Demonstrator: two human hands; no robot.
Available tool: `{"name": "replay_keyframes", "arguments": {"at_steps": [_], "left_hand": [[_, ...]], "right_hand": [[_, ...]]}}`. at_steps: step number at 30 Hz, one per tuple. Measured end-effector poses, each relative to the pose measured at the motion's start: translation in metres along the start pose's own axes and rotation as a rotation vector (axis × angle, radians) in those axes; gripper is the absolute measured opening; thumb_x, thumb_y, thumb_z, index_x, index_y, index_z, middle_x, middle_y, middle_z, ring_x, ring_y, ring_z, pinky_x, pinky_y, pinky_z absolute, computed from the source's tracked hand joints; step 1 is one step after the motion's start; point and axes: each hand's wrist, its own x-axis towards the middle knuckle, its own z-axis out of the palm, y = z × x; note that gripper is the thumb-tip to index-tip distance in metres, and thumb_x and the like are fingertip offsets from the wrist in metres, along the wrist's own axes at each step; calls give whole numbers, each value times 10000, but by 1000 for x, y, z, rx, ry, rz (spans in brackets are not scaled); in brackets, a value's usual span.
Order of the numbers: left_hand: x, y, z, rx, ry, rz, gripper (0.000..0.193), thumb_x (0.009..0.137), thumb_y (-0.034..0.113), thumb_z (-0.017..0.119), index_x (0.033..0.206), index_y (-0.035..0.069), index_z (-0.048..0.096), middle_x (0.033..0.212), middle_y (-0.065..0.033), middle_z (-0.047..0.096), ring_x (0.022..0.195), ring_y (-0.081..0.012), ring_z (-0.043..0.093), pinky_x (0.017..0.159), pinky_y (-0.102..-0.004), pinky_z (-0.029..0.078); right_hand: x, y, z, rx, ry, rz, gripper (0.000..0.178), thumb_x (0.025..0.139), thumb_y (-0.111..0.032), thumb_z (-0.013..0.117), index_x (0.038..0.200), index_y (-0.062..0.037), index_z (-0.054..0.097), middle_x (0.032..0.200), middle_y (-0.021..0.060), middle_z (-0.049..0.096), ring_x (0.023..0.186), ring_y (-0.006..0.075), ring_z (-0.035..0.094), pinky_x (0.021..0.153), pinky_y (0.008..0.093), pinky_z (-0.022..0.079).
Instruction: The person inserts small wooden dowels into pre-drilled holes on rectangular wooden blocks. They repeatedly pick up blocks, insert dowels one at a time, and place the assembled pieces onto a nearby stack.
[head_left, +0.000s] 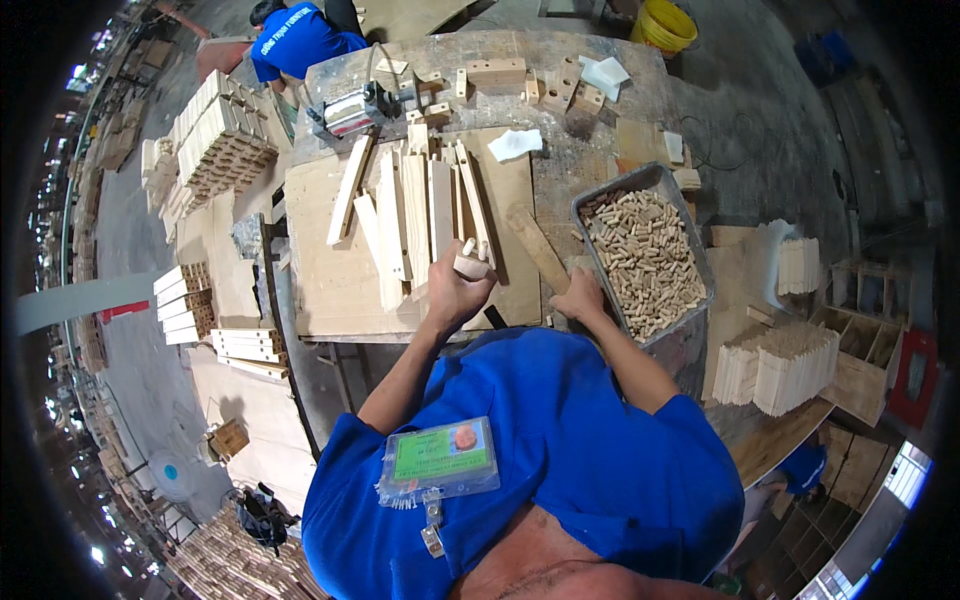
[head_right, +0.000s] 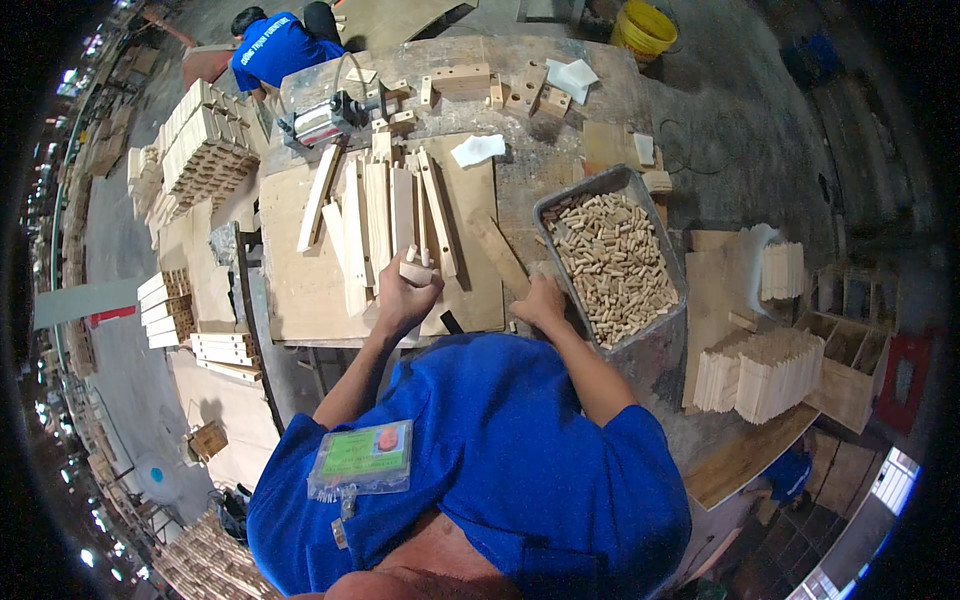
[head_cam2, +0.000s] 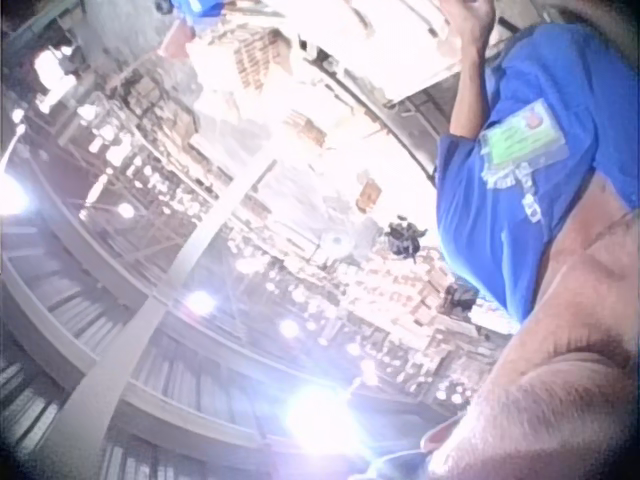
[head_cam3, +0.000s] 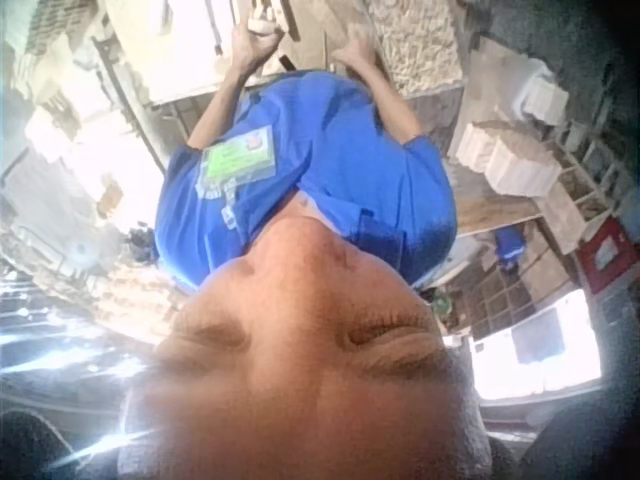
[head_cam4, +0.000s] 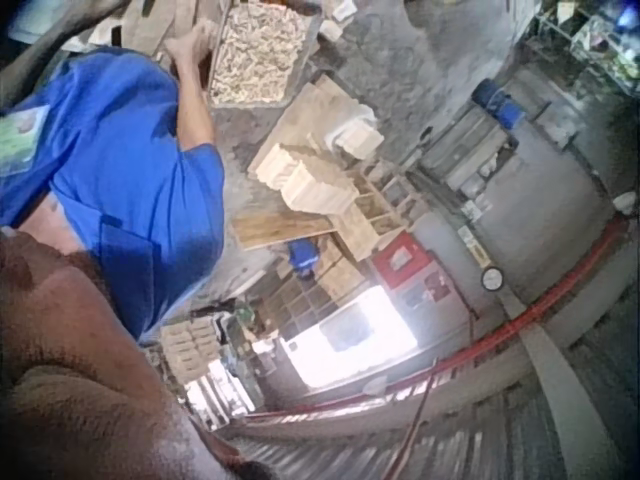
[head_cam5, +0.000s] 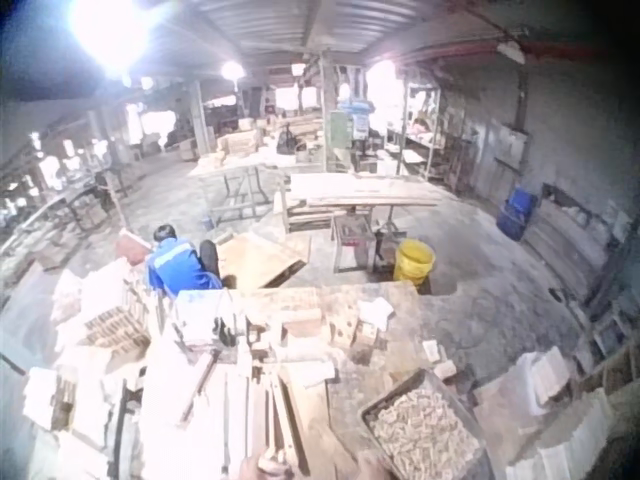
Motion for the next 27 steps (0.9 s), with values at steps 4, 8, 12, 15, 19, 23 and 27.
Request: {"name": "replay_keyframes", "arguments": {"at_steps": [4, 8, 12, 15, 19, 23, 27], "left_hand": [[4, -5, -4, 29, 57, -10, 238, 785, 147, 791, 914, 28, 629, 757, -186, 714, 713, -358, 741, 675, -459, 568], [2, -23, -3, 147, 85, -16, 267, 785, 170, 804, 926, 30, 625, 778, -213, 716, 738, -418, 729, 681, -490, 567], [7, -18, -1, 150, 57, -8, 270, 786, 176, 807, 932, 37, 627, 793, -225, 717, 760, -444, 724, 685, -506, 565], [8, -14, 0, 131, 65, 1, 266, 785, 177, 797, 928, 38, 621, 789, -223, 715, 761, -441, 726, 684, -502, 564], [-3, -26, -3, 87, 93, 13, 260, 779, 168, 784, 922, 38, 611, 783, -221, 713, 754, -435, 725, 678, -493, 562], [6, -20, 0, 31, 96, -7, 272, 768, 141, 798, 947, 35, 624, 774, -200, 728, 748, -392, 747, 696, -469, 583], [2, -21, 7, -72, 125, 33, 280, 770, 145, 805, 984, 37, 659, 751, -179, 727, 714, -333, 758, 671, -432, 592]], "right_hand": [[-20, -2, -25, 377, 113, -47, 645, 761, -243, 816, 1299, -3, 554, 1168, 234, 711, 1124, 428, 698, 961, 533, 543], [-53, -48, -121, 682, 326, -190, 517, 827, -212, 835, 1212, -26, 544, 1053, 228, 724, 982, 431, 744, 834, 482, 589], [-61, -54, -136, 571, 601, -417, 591, 846, -107, 820, 1362, -49, 539, 1071, 188, 717, 949, 326, 747, 845, 410, 596], [-67, -37, -135, 99, 242, -500, 680, 758, -74, 834, 1375, -125, 556, 1191, 199, 687, 1036, 459, 704, 826, 511, 590], [-59, -37, -151, 518, 292, -452, 564, 846, -80, 807, 1353, -56, 561, 1162, 172, 710, 1012, 318, 742, 866, 440, 591], [-55, -50, -136, 916, 577, -388, 522, 866, -92, 798, 1332, -35, 570, 1185, 218, 726, 1060, 310, 743, 907, 445, 583], [-70, -46, -133, 147, 228, -476, 591, 787, -71, 812, 1344, -85, 614, 1170, 248, 714, 1082, 408, 735, 903, 456, 600]]}}
